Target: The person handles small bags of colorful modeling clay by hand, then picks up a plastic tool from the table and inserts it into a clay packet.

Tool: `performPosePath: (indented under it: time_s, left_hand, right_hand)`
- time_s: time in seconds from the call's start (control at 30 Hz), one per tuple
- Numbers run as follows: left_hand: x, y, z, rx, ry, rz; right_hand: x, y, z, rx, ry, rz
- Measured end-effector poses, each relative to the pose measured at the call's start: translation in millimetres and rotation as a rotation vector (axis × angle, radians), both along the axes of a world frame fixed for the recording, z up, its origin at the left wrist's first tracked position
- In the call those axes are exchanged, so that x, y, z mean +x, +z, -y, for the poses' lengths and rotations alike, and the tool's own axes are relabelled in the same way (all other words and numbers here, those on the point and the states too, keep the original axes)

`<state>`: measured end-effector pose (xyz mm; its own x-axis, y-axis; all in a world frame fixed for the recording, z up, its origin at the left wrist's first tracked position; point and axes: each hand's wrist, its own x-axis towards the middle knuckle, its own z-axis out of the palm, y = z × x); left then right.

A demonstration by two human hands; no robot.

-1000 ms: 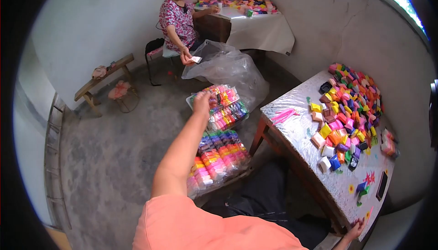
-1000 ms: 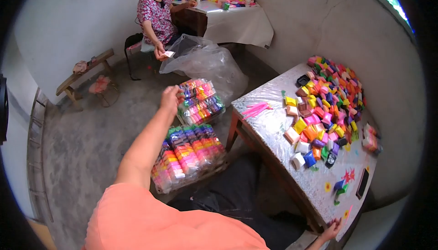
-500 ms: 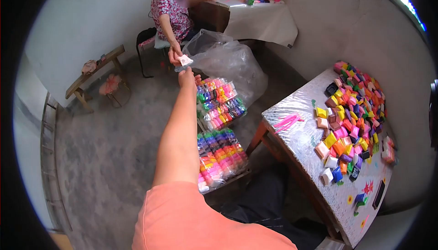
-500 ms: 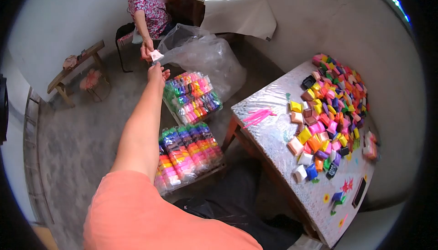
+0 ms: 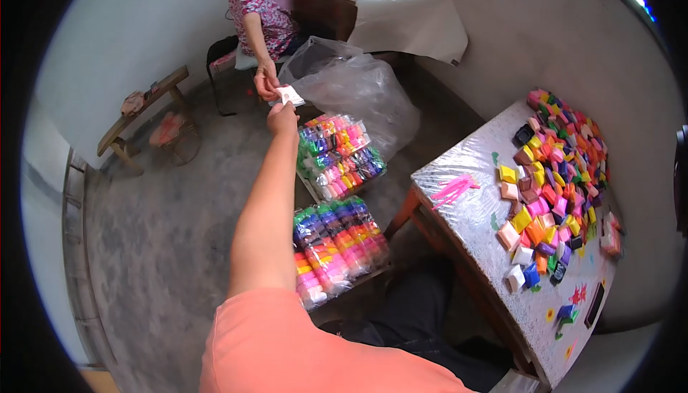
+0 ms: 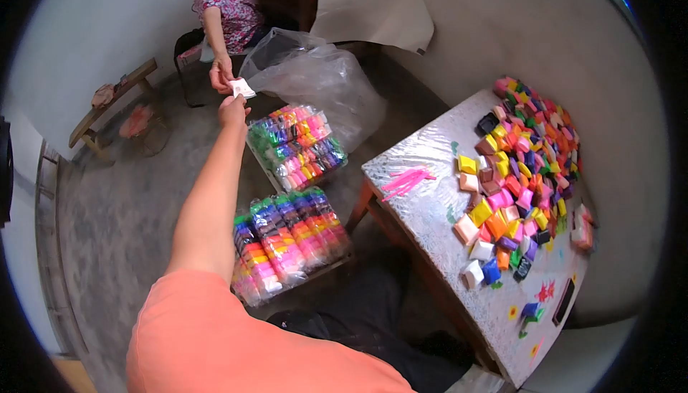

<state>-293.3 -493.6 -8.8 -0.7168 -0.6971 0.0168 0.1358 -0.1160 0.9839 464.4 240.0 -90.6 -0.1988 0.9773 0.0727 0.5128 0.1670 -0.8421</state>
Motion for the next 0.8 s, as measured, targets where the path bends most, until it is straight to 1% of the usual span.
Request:
performPosePath:
  time_s: [0.03,0.07,0.13,0.17,0.2,0.23,0.27,0.3,0.33,0.4,0.43,0.47,0.5,0.53,0.57,0.73,0.77,0.8]
  left_hand:
    - [5,-4,-5,-0.063,-0.063,-0.018]
    - [19,-1,-17,-0.023,-0.221,-0.095]
    - [64,23,-55,0.077,-0.560,-0.239]
    - [94,44,-83,0.106,-0.681,-0.232]
    - [123,60,-110,0.138,-0.804,-0.224]
    - [139,59,-128,0.153,-0.920,-0.199]
    - [154,56,-145,0.174,-1.038,-0.171]
    - [175,61,-165,0.192,-1.135,-0.120]
    - [200,73,-189,0.198,-1.210,-0.131]
    - [230,71,-226,0.210,-1.350,-0.125]
    - [247,73,-244,0.180,-1.401,-0.122]
    - [263,74,-259,0.136,-1.453,-0.108]
    - [282,77,-273,0.147,-1.494,-0.060]
    - [298,79,-286,0.145,-1.530,-0.017]
    - [311,77,-296,0.126,-1.559,-0.013]
    - [370,73,-330,0.043,-1.704,0.032]
    - [380,70,-337,0.034,-1.715,0.032]
    - [391,67,-344,0.050,-1.732,0.052]
  right_hand:
    - [-5,-2,-1,-0.029,0.013,-0.004]
    - [-12,-4,-7,-0.073,0.036,-0.020]
    - [-34,-5,-2,-0.158,0.099,-0.075]
    - [-71,24,36,-0.102,0.177,-0.111]
    - [-103,45,63,-0.105,0.264,-0.219]
    - [-127,55,78,-0.117,0.381,-0.366]
    - [-149,71,93,-0.145,0.439,-0.326]
    - [-170,83,107,-0.187,0.475,-0.360]
    - [-194,101,131,-0.210,0.535,-0.383]
    - [-234,132,171,-0.279,0.720,-0.453]
    - [-250,147,189,-0.350,0.777,-0.402]
    - [-262,158,203,-0.353,0.879,-0.375]
    - [-268,163,213,-0.389,0.974,-0.402]
    - [-272,160,218,-0.469,1.084,-0.490]
    - [-272,163,224,-0.529,1.128,-0.507]
    - [-245,151,231,-0.570,1.181,-0.495]
    - [-238,143,231,-0.597,1.154,-0.590]
    - [-228,138,228,-0.620,1.153,-0.601]
